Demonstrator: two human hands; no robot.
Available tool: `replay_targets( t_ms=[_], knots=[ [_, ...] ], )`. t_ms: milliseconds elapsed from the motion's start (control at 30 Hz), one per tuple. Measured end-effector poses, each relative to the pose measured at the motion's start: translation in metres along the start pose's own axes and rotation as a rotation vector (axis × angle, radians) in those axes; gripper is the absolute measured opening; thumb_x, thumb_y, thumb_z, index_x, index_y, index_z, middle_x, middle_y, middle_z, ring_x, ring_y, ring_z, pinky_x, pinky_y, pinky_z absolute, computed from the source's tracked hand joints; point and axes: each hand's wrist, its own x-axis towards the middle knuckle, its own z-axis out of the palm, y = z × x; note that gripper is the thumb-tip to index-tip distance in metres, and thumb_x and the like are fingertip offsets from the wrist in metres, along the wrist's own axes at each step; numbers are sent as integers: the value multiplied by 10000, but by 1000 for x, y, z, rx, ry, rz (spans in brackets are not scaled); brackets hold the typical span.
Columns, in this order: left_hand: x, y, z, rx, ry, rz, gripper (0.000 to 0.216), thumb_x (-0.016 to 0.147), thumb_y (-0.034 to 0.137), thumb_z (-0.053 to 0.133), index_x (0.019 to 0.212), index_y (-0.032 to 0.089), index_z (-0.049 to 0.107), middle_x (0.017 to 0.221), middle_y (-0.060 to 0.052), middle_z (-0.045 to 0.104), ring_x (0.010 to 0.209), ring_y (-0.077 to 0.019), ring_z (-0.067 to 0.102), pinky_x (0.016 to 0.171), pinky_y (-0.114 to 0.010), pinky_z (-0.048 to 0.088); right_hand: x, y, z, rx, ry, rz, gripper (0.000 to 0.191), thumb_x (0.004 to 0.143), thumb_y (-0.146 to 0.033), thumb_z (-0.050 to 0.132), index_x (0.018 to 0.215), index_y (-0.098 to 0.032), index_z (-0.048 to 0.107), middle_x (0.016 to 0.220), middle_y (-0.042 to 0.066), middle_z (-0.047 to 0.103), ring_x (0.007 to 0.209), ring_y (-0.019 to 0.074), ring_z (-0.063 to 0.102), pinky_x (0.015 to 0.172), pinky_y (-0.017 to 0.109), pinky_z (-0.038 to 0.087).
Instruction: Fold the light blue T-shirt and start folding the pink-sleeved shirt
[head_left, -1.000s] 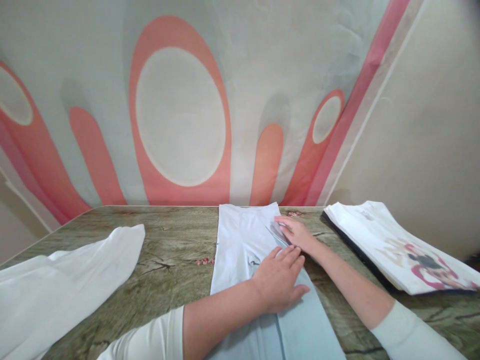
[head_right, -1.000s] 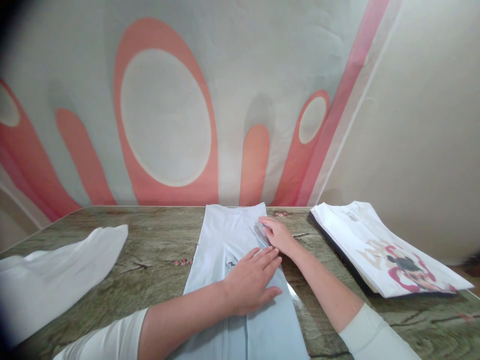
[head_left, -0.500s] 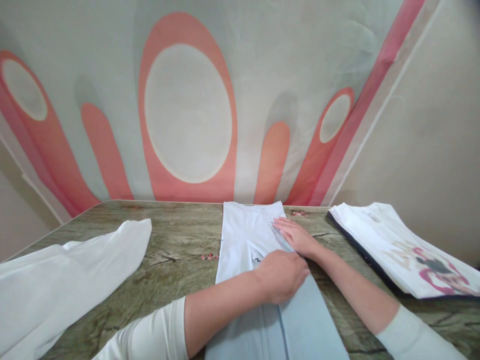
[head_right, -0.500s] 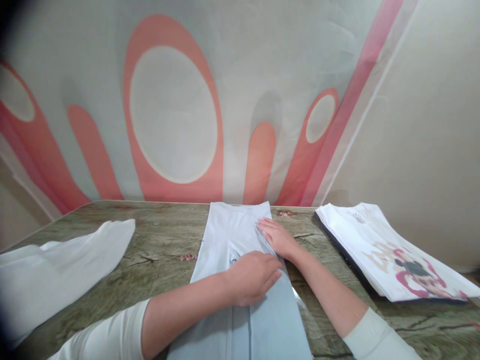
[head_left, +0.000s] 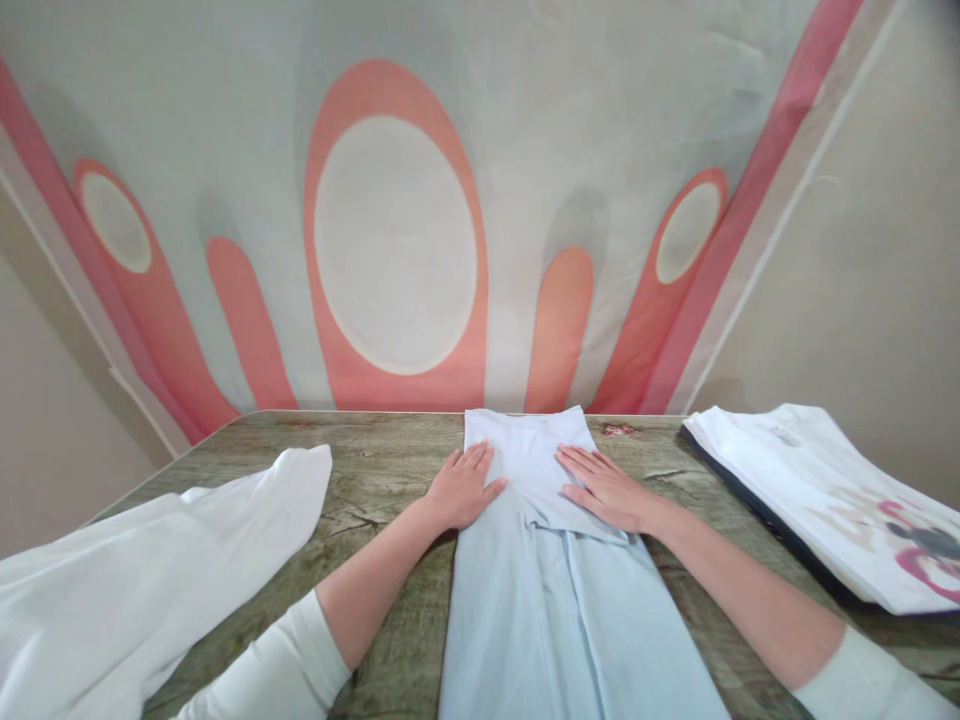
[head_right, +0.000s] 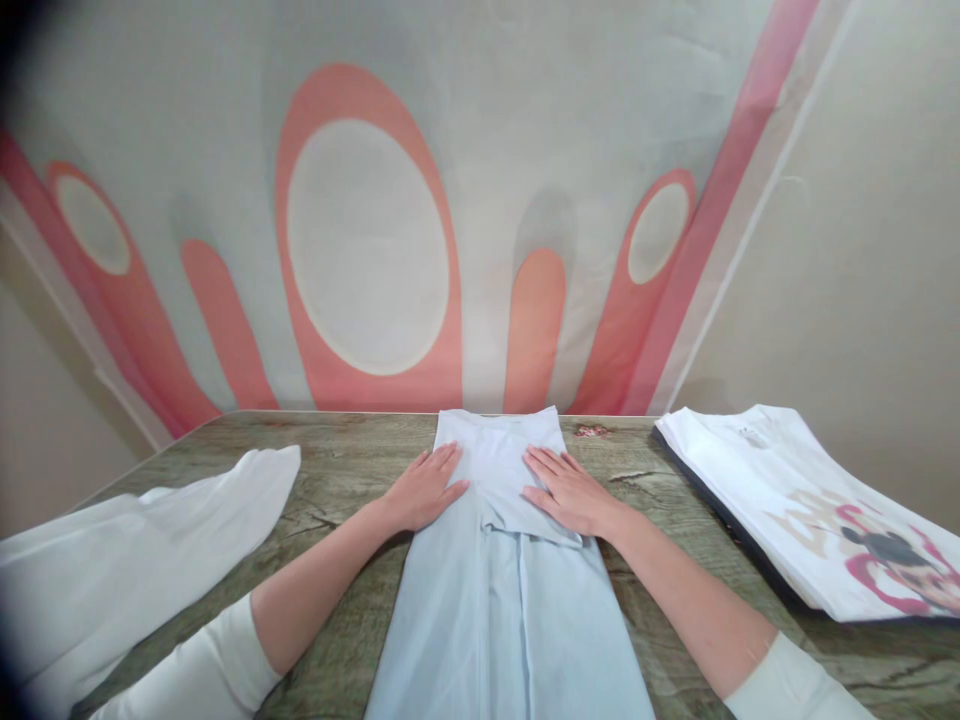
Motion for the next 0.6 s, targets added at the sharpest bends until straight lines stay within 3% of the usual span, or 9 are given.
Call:
replay_targets(
  t_ms=[133, 233, 367, 600],
  knots=[
    [4, -14, 2, 28, 8, -75, 626, 929, 523, 158, 1415, 136, 232, 1486, -120, 199, 1366, -241, 163, 1077, -445, 149, 1, 1, 2, -24, 2, 26, 640, 890, -590, 284, 1441, -276, 198, 1498, 21, 177, 1371, 235, 145, 1119, 449, 106],
    [4, -8, -2, 66, 48, -91, 579, 935, 481, 183, 1395, 145, 290, 1474, -112, 242, 1365, -248, 167, 1082, -469, 119, 2, 1, 2, -40, -8, 37, 647, 889, -595, 276, 1442, -270, 196, 1500, 25, 168, 1373, 236, 137, 1117, 453, 105],
    [-3, 14, -8, 73, 116, 19, 564, 944, 461, 167, 1378, 139, 330, 1472, -104, 252, 1367, -230, 165, 1098, -436, 87, 1, -1, 2, -38, 2, 33, 645, 886, -597, 286, 1439, -274, 207, 1498, 24, 176, 1371, 237, 146, 1117, 445, 113],
    [-8, 27, -5, -28, 36, 111, 631, 931, 542, 160, 1408, 142, 257, 1480, -121, 222, 1363, -231, 177, 1082, -407, 158, 6, 6, -1, -9, 38, 28, 619, 895, -576, 278, 1423, -253, 271, 1481, 41, 250, 1355, 230, 215, 1104, 433, 175]
  ],
)
